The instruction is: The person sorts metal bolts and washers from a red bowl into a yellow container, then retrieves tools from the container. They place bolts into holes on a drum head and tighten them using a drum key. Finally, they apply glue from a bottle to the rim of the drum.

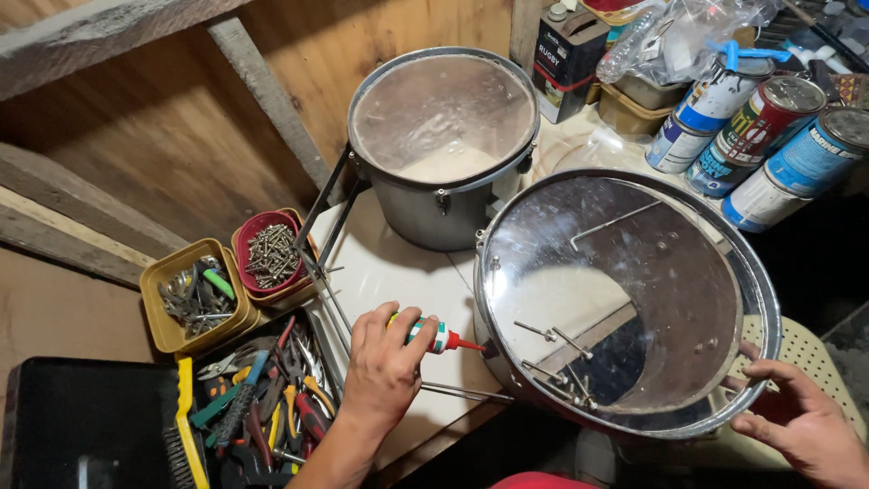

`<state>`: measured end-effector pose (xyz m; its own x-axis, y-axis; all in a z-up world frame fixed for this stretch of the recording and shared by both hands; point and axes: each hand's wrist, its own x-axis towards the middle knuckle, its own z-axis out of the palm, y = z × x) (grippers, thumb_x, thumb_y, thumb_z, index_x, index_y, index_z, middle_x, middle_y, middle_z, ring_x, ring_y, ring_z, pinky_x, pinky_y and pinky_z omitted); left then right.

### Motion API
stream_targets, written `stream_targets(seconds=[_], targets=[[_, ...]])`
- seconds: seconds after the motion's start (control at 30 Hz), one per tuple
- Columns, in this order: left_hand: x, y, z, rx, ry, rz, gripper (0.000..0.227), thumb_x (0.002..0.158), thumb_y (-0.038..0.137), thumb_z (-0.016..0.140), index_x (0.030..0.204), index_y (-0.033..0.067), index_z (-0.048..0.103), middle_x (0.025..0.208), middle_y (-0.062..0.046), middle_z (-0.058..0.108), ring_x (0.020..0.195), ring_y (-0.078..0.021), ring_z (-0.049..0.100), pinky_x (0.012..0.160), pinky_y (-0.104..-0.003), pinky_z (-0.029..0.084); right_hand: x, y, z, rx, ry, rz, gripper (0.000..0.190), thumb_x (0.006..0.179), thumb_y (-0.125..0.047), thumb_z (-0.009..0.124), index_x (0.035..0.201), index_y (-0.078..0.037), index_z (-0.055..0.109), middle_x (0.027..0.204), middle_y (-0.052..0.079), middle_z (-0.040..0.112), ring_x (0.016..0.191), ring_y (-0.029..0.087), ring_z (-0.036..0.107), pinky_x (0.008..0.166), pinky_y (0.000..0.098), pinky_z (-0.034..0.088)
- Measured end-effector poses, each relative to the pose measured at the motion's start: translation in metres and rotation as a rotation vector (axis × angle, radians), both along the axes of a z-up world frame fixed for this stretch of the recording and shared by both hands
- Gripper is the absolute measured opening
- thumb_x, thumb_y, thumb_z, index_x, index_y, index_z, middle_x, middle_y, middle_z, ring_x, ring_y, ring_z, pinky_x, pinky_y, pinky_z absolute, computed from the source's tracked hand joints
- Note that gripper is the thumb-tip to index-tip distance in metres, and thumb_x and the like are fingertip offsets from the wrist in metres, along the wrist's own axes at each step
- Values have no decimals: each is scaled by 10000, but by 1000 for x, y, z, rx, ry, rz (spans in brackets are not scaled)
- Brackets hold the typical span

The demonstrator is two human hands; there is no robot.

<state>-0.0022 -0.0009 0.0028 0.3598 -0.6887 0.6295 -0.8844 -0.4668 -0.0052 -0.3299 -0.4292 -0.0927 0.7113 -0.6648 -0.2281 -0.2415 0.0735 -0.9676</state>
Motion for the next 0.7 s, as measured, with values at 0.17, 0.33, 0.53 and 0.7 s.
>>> stream_targets(seconds=[0.17, 0.33, 0.53, 0.7], targets=[[0, 0, 2, 2, -9, 21, 383, 815, -63, 543, 1128, 120, 669, 1108, -81, 654, 1039, -361, 597, 850, -489, 485, -4, -5, -9, 17, -42, 21, 710, 584, 304, 684, 1214, -9, 588, 1735, 142, 451, 1216, 357, 634, 891, 549, 567], [-1, 1, -1, 13, -3, 31, 382, 819, -45, 550, 1138, 133, 664, 1128, -77, 657, 1055, -363, 601, 878, -494, 481, 1, -1, -2, 7, 1, 10, 695, 599, 302, 689, 1210, -11, 583, 1742, 124, 438, 1259, 397, 623, 893, 571, 569], [1, 13, -11, 15, 110, 60, 553, 678, -16, 621, 1211, 127, 658, 1182, -106, 661, 1113, -380, 581, 912, -529, 487, 19, 26, 40, 44, 88, -50, 699, 656, 332, 638, 1265, -3, 566, 1725, 103, 446, 1332, 440, 588, 1012, 614, 515], [-2, 19, -8, -99, 304, 105, 516, 729, 58, 730, 1241, 110, 687, 1151, -123, 680, 1087, -321, 599, 966, -460, 526, 30, 43, 64, -79, 186, -50, 725, 690, 295, 679, 1349, 12, 576, 1643, 83, 510, 1301, 386, 611, 1099, 515, 479]])
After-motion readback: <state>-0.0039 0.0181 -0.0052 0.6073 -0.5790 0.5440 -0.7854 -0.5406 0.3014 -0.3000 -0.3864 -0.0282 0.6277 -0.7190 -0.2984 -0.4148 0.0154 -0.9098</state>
